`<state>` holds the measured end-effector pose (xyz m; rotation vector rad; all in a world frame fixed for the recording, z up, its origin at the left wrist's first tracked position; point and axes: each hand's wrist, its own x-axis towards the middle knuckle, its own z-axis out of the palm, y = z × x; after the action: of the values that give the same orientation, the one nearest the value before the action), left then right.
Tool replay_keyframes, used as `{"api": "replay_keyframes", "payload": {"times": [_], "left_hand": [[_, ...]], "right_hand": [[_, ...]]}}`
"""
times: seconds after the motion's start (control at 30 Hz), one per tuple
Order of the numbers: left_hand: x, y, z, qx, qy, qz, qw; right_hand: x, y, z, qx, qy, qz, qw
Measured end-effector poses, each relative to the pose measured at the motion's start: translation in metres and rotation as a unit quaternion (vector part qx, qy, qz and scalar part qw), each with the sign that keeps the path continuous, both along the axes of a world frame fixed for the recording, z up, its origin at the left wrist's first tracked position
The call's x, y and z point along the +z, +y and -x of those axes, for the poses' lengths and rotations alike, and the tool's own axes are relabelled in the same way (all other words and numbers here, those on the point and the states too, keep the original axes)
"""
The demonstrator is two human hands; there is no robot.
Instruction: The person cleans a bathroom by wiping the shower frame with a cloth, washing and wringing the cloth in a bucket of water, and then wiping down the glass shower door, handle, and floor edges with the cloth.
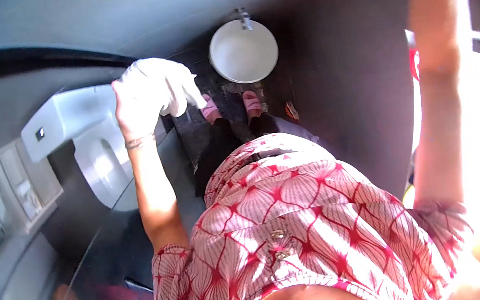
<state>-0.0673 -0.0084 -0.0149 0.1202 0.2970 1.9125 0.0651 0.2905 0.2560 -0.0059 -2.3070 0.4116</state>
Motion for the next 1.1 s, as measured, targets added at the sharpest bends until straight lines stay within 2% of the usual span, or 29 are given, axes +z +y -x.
{"api": "replay_keyframes", "payload": {"times": [0.07, 0.1, 0.2, 0.27, 0.3, 0.33, 0.4, 0.43, 0.47, 0.53, 0.57, 0.6, 0.67, 0.7, 0.73, 0.8, 0.83, 0.87, 0.93, 0.97, 1.0, 1.07, 1.1], "left_hand": [[-0.01, 0.008, -0.008, -0.032, 0.042, 0.01, 0.999], [-0.01, 0.012, -0.016, -0.046, 0.037, 0.012, 0.998], [-0.013, 0.028, -0.038, -0.062, 0.143, 0.168, 0.973], [0.0, 0.052, -0.053, -0.159, 0.177, 0.131, 0.962], [-0.006, 0.059, -0.063, -0.143, 0.16, 0.171, 0.962], [0.001, 0.069, -0.07, -0.164, 0.179, 0.163, 0.956], [-0.018, 0.071, -0.077, -0.25, 0.23, 0.192, 0.921], [-0.017, 0.079, -0.083, -0.286, 0.279, 0.205, 0.894], [0.013, 0.094, -0.082, -0.282, 0.342, 0.2, 0.874], [0.029, 0.113, -0.081, -0.376, 0.449, 0.184, 0.789], [0.026, 0.123, -0.078, -0.407, 0.513, 0.173, 0.736], [0.027, 0.13, -0.078, -0.411, 0.509, 0.177, 0.735], [0.028, 0.142, -0.078, -0.4, 0.604, 0.19, 0.663], [0.029, 0.133, -0.06, -0.37, 0.647, 0.213, 0.632], [0.016, 0.124, -0.052, -0.329, 0.65, 0.265, 0.631], [0.026, 0.13, -0.028, -0.273, 0.669, 0.394, 0.569], [-0.004, 0.126, -0.015, -0.218, 0.689, 0.414, 0.553], [-0.015, 0.121, -0.01, -0.131, 0.69, 0.418, 0.577], [-0.045, 0.112, 0.003, 0.05, 0.762, 0.444, 0.469], [-0.056, 0.103, 0.003, 0.1, 0.725, 0.493, 0.471], [-0.056, 0.096, 0.003, 0.106, 0.722, 0.497, 0.469], [-0.05, 0.078, -0.003, 0.002, 0.545, 0.525, 0.654], [-0.047, 0.07, -0.012, 0.006, 0.481, 0.501, 0.719]], "right_hand": [[-0.054, -0.013, -0.03, 0.012, -0.067, 0.188, 0.98], [-0.087, -0.016, -0.042, 0.007, -0.111, 0.284, 0.952], [-0.199, -0.043, -0.073, -0.009, -0.227, 0.525, 0.82], [-0.271, -0.067, -0.1, -0.053, -0.304, 0.633, 0.71], [-0.298, -0.079, -0.112, -0.07, -0.319, 0.66, 0.677], [-0.321, -0.088, -0.121, -0.084, -0.333, 0.688, 0.64], [-0.352, -0.1, -0.133, -0.09, -0.315, 0.728, 0.602], [-0.358, -0.102, -0.136, -0.044, -0.311, 0.781, 0.539], [-0.329, -0.089, -0.127, -0.033, -0.307, 0.8, 0.514], [-0.336, -0.087, -0.127, 0.005, -0.231, 0.878, 0.419], [-0.327, -0.087, -0.126, 0.034, -0.177, 0.897, 0.404], [-0.334, -0.086, -0.127, 0.025, -0.132, 0.914, 0.382], [-0.337, -0.079, -0.127, -0.063, -0.169, 0.884, 0.43], [-0.323, -0.081, -0.111, -0.127, -0.147, 0.883, 0.428], [-0.32, -0.084, -0.101, -0.136, -0.124, 0.883, 0.432], [-0.306, -0.071, -0.08, -0.102, -0.072, 0.892, 0.435], [-0.294, -0.069, -0.073, -0.093, -0.072, 0.9, 0.419], [-0.301, -0.066, -0.064, -0.071, -0.054, 0.899, 0.429], [-0.308, -0.062, -0.041, -0.061, -0.019, 0.872, 0.485], [-0.331, -0.055, -0.032, -0.067, -0.026, 0.865, 0.497], [-0.345, -0.049, -0.024, -0.091, -0.03, 0.861, 0.5], [-0.379, -0.028, -0.023, -0.103, -0.282, 0.725, 0.62], [-0.404, -0.019, -0.027, -0.097, -0.285, 0.722, 0.623]]}}
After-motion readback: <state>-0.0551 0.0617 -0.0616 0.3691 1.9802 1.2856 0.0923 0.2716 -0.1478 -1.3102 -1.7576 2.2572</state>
